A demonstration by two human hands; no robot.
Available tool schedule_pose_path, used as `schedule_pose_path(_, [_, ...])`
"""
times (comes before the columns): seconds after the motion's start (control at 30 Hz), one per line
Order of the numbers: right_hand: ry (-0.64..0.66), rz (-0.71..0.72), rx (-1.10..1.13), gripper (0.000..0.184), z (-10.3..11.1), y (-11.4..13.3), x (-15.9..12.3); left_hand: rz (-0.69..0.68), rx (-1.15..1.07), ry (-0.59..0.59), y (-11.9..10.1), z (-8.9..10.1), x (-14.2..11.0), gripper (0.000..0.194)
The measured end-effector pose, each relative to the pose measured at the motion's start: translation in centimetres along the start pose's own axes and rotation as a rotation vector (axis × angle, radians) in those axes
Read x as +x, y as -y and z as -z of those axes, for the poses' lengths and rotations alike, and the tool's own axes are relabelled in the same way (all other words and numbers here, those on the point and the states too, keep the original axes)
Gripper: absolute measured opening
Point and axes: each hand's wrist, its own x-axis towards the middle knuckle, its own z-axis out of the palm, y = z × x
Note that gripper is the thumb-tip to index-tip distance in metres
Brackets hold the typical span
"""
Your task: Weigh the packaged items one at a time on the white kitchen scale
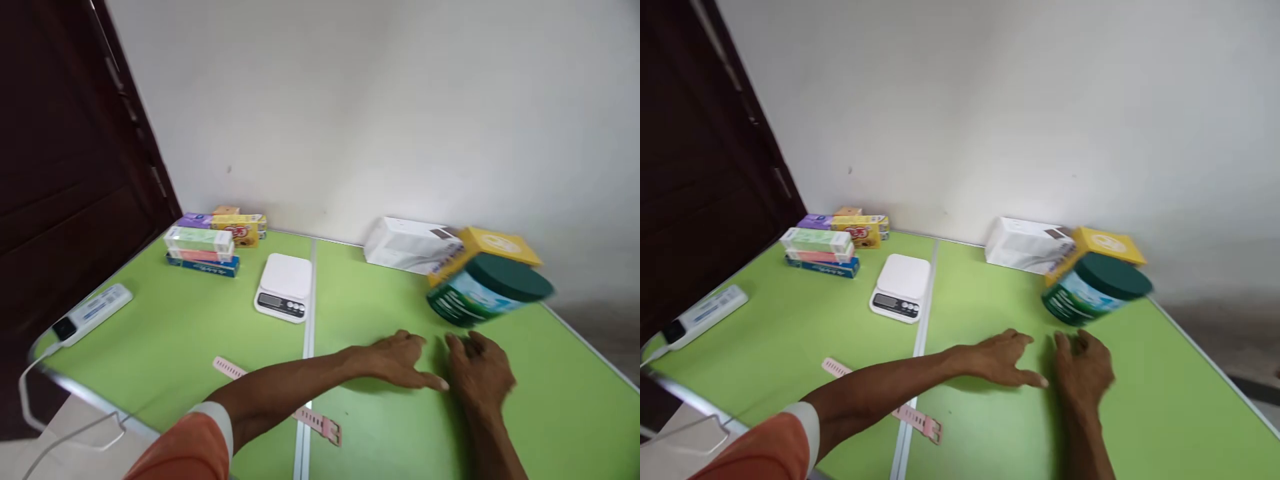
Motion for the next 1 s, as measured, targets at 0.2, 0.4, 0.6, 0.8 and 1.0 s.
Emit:
schedule_pose_path(0.2, [0.07, -0.046, -0.041, 0.028, 1.3, 3.0, -3.4, -0.195, -0.063, -0.603, 0.5, 6.3, -11.4, 0.08])
schedule_pose_path(0.4, [-0.008, -0.015, 0.108, 0.038, -0.8, 7.9, -6.6, -0.06, 0.189, -1.6, 8.0, 16.3, -23.7, 0.072])
schedule_pose_path(0.6, [0.318, 0.439, 0.414, 0.06, -8.3, 23.1, -15.2, 0.301, 0.218, -1.882, 16.4, 22.3, -30.4, 0.084])
schedule_pose_path(0.8, [0.817, 0.387, 0.539, 0.087, -17.8, 34.0, -22.3, 0.308, 0.169, -1.792, 19.4, 22.8, -30.1, 0.078])
schedule_pose_path(1.0, [0.805, 0.317, 0.567, 0.095, -21.7, 36.4, -24.3, 0.276, 0.143, -1.806, 19.4, 22.9, -30.4, 0.075])
